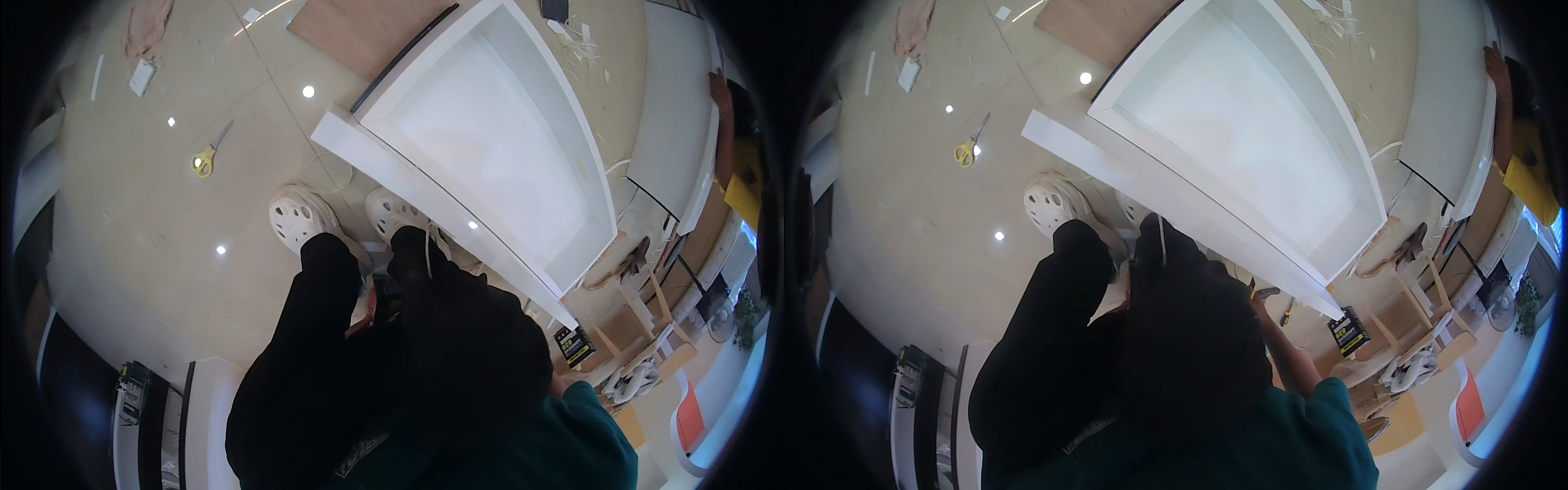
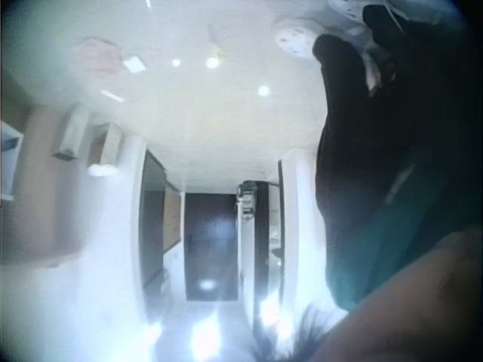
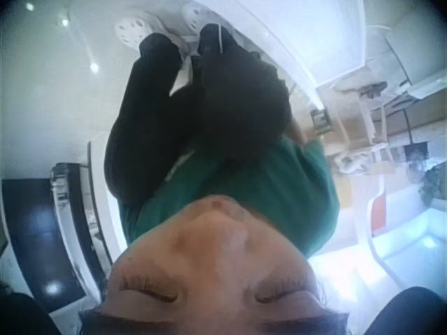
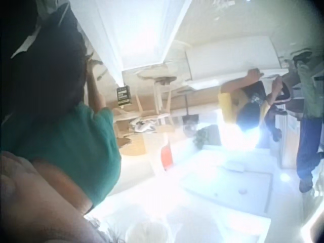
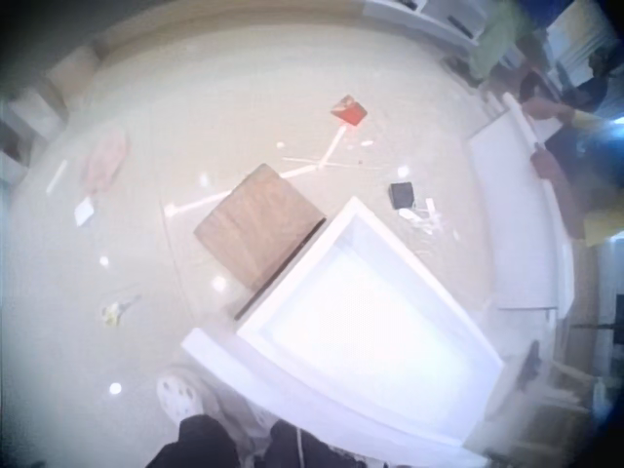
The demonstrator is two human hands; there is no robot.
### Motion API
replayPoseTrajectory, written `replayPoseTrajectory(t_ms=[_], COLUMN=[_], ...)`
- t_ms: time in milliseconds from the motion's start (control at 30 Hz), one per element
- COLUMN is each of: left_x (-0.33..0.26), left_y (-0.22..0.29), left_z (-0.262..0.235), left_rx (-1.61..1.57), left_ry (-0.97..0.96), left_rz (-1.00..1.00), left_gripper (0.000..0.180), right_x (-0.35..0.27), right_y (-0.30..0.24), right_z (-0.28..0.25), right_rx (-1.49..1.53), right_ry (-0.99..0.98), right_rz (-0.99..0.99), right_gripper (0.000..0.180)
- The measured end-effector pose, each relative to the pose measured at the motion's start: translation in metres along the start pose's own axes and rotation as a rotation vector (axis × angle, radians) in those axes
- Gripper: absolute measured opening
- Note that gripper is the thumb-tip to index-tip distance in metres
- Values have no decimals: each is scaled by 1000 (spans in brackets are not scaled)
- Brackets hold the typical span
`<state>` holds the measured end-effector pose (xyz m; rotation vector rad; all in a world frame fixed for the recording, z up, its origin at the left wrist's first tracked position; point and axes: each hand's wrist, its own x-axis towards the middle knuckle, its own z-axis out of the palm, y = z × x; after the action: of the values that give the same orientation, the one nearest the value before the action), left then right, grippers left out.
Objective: The person assembles a white drawer unit on the floor, using a hammer to tap edges and a utility knife to trim excess material. They handle the drawer, hammer, and utility knife while working on the floor.
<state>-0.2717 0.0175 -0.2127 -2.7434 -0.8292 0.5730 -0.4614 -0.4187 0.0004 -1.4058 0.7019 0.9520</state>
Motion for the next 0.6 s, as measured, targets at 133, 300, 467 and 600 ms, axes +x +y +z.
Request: replayPoseTrajectory(t_ms=[133, 300, 467, 600], left_x=[9, 18, -13, -9], left_y=[-1, -3, -85, -155], left_z=[-1, 1, -56, -170], left_rx=[-107, -349, -396, -277], left_ry=[-291, -307, -664, -921], left_rz=[-45, -11, 439, 822], left_gripper=[67, 67, 47, 34], right_x=[7, 29, 37, 27], right_y=[3, 14, 11, -1], right_z=[-18, -48, -54, -53], right_rx=[-21, -227, -354, -305], right_ry=[-39, -154, -174, -150], right_rz=[-112, 92, -99, -108], right_gripper=[50, 43, 34, 33])
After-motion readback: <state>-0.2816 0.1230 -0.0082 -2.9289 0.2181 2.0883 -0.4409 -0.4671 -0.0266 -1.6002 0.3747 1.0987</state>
